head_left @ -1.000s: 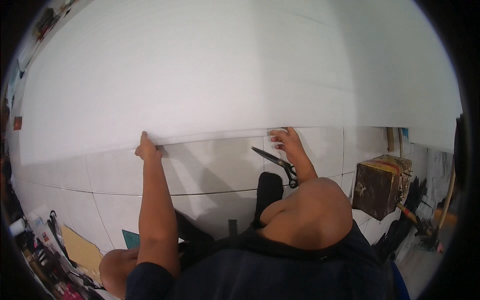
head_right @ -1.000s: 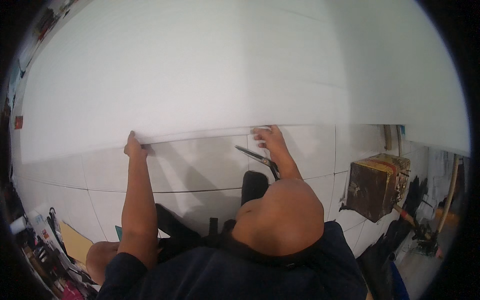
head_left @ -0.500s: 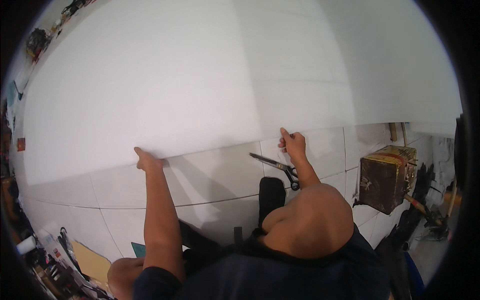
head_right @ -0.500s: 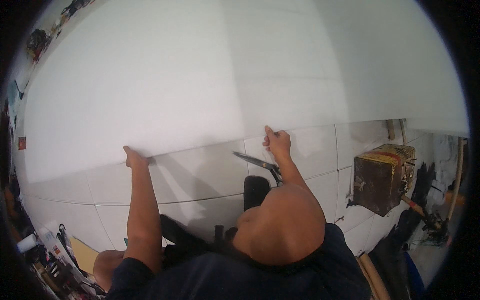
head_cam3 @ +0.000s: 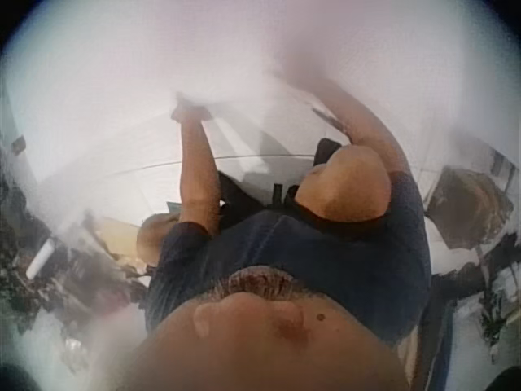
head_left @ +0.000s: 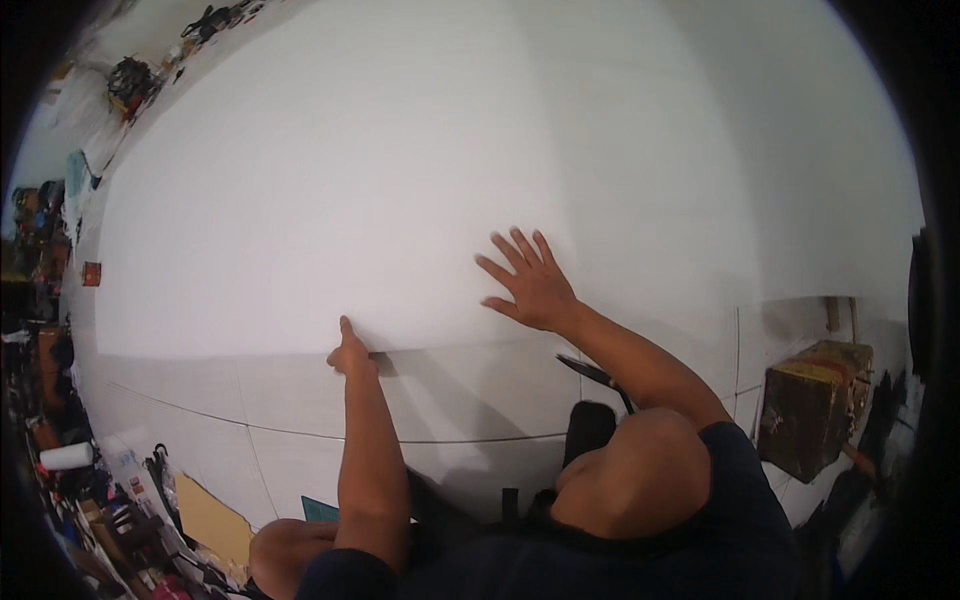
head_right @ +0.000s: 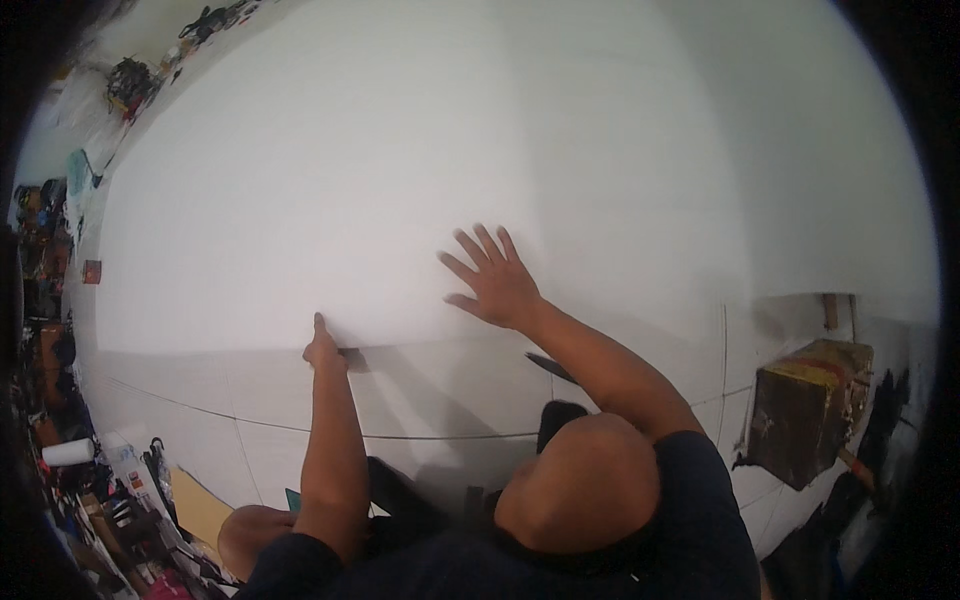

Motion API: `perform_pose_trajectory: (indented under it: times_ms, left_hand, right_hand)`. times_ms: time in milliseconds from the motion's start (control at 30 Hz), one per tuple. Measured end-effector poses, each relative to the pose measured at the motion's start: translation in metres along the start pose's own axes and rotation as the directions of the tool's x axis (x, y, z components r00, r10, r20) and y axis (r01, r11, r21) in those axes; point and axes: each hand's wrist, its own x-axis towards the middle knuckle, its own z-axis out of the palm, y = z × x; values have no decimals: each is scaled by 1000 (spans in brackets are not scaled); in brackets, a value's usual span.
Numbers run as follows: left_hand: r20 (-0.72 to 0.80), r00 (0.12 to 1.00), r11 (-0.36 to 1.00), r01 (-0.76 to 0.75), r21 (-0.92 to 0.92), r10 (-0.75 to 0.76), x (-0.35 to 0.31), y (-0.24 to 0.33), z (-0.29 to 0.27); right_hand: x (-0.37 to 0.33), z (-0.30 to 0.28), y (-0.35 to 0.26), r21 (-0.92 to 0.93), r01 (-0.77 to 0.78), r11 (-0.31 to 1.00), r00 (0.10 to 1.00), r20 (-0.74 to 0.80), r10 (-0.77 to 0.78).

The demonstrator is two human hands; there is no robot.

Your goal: The person cuts a large white sheet into smaller rectangular pieces using shears. They repeatedly fold the sheet, cut along the fold, and separate the pieces, stacking them on the floor.

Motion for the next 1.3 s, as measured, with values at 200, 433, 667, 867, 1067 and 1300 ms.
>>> perform_pose_trajectory:
  times_ms: [200,433,667,867,1067,1300]
  left_hand:
    - [59,526,466,-796,386,849,26,83,7]
    - [403,507,158,-749,643,762,64,67,47]
    - [424,538,173,-744,646,728,48,83,57]
    - [397,551,181,-722,668,734,55,80,50]
    - [412,523,174,-750,638,746,53,77,57]
    - [397,535,199,-748,633,746,53,87,41]
  right_hand:
    - [7,23,11,-4,-75,997,963,260,73]
    - [175,5,-32,132,218,967,976,-27,-216]
    - [242,118,-17,134,252,959,954,132,-269]
    - [283,76,-20,62,134,989,989,-79,-129]
    - [278,108,37,-15,-41,999,986,162,43]
    - [114,48,21,55,4,999,953,303,-20]
